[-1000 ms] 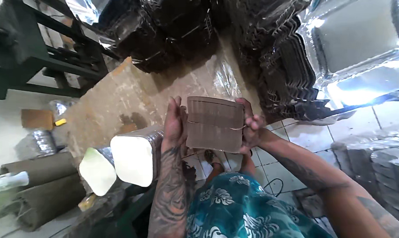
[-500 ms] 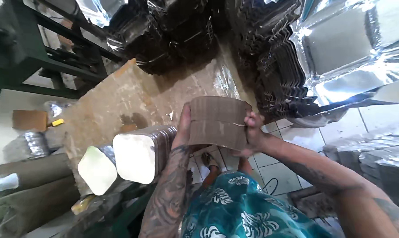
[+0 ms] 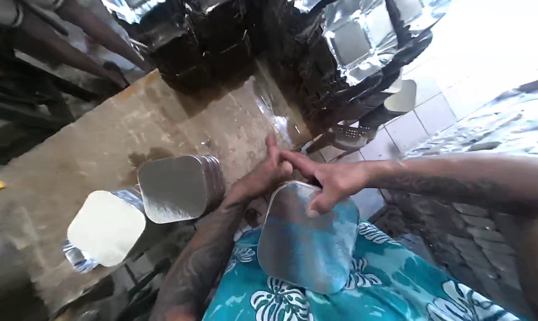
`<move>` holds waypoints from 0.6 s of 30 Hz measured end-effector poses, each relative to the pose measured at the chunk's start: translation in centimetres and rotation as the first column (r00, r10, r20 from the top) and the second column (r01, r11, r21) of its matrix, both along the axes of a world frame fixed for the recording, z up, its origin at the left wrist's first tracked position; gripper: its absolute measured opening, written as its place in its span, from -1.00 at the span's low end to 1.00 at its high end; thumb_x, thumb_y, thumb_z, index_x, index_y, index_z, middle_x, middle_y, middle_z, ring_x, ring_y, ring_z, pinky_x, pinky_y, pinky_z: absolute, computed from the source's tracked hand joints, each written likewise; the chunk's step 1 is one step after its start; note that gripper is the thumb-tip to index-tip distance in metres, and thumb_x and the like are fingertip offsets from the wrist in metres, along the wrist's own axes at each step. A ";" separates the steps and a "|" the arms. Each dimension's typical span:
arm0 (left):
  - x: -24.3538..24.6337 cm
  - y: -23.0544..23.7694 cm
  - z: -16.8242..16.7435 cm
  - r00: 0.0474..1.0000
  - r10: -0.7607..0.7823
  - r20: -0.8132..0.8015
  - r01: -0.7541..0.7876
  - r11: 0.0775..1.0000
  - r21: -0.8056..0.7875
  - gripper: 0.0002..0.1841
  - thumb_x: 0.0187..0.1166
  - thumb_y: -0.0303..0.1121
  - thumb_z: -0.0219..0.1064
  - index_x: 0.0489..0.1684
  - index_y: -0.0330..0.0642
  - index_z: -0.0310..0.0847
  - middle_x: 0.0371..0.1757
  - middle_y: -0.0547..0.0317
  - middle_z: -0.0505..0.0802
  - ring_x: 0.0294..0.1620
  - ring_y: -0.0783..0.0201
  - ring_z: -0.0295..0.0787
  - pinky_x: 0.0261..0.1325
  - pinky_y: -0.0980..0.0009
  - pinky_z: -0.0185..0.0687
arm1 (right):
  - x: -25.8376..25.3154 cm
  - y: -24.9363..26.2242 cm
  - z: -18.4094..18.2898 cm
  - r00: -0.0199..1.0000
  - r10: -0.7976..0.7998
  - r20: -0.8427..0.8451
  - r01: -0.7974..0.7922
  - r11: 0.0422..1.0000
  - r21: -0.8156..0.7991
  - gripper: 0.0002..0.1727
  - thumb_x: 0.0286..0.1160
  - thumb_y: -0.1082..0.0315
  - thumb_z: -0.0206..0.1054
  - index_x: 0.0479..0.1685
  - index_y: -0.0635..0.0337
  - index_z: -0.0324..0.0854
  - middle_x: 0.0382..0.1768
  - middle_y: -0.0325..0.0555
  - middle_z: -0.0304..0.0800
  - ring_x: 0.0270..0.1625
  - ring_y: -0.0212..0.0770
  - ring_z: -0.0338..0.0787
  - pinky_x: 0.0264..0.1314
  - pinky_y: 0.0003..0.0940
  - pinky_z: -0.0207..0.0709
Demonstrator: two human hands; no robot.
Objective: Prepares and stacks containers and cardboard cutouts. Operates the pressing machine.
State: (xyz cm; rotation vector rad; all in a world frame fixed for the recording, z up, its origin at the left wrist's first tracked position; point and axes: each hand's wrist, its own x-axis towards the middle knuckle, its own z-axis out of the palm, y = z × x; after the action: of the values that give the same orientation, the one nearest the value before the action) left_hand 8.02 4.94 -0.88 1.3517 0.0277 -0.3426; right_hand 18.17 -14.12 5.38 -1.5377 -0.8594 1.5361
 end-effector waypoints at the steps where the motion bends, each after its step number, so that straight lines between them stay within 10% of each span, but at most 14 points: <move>1: -0.4 0.0 -0.3 0.997 -0.082 0.010 0.082 0.995 -0.056 0.48 0.08 0.70 0.26 0.81 -0.26 -0.47 0.38 0.24 0.68 0.27 0.56 0.70 0.35 0.46 0.68 | -0.6 0.4 1.4 1.000 -0.017 0.021 0.017 0.999 -0.027 0.50 -0.09 0.45 0.69 0.96 -0.02 -0.43 0.87 0.21 -0.16 0.57 0.06 0.50 0.33 -0.02 0.59; 4: -1.9 0.7 -0.2 0.966 -0.260 0.019 0.260 0.957 -0.126 0.04 0.00 0.76 0.20 0.21 0.00 0.61 -0.09 0.56 0.85 -0.05 0.68 0.75 0.06 0.62 0.68 | -2.0 1.4 2.8 0.993 0.021 0.114 -0.014 0.998 -0.060 0.56 -0.15 0.45 0.75 0.96 0.00 -0.45 0.89 0.22 -0.24 0.73 0.19 0.33 0.41 0.07 0.59; 9: -2.8 2.8 1.0 0.842 -0.515 0.163 0.536 0.834 -0.134 -0.18 0.19 0.50 0.42 0.18 -0.04 0.70 0.02 0.56 0.86 0.07 0.71 0.73 0.20 0.62 0.65 | -3.5 3.9 4.1 0.953 0.151 0.261 -0.138 0.988 -0.069 0.54 -0.08 0.32 0.82 0.96 0.07 -0.38 0.90 0.23 -0.21 0.83 0.24 0.14 0.72 0.18 0.23; 11: -3.4 3.0 0.7 0.839 -0.506 0.199 0.540 0.821 -0.185 -0.26 0.25 0.36 0.50 0.24 -0.01 0.65 0.03 0.54 0.87 0.04 0.70 0.75 0.14 0.62 0.70 | -3.7 2.9 2.9 0.980 -0.044 0.195 0.031 0.997 0.068 0.42 0.07 0.06 0.72 0.94 0.11 -0.31 0.81 0.28 0.04 0.68 0.09 0.41 0.60 0.04 0.43; 15: -7.3 4.9 -1.3 0.947 -0.283 0.154 0.313 0.922 -0.227 -0.04 0.16 0.47 0.46 0.55 0.03 0.57 0.26 0.43 0.86 0.20 0.60 0.77 0.26 0.56 0.69 | -7.5 -3.1 -2.8 0.746 -0.654 -0.125 0.661 0.750 0.019 -0.24 0.82 -0.16 -0.12 0.91 -0.04 -0.10 0.71 -0.12 0.36 0.57 -0.31 0.54 0.53 -0.24 0.52; 18: -11.2 5.0 -3.8 0.989 0.111 0.094 -0.054 0.880 -0.472 -0.46 0.40 0.10 0.48 0.37 0.15 0.75 0.17 0.47 0.92 0.18 0.62 0.81 0.31 0.57 0.69 | -11.9 -5.0 -4.6 0.521 -0.764 -0.382 0.747 0.624 -0.230 0.02 0.67 -0.47 -0.47 0.91 0.14 -0.31 0.75 0.06 0.25 0.68 -0.09 0.44 0.54 -0.01 0.55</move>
State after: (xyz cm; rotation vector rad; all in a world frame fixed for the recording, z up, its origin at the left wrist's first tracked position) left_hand -3.20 9.99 -4.66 0.8818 -0.0926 -0.1785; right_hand 6.30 -19.16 0.82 -1.2257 0.1527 1.1317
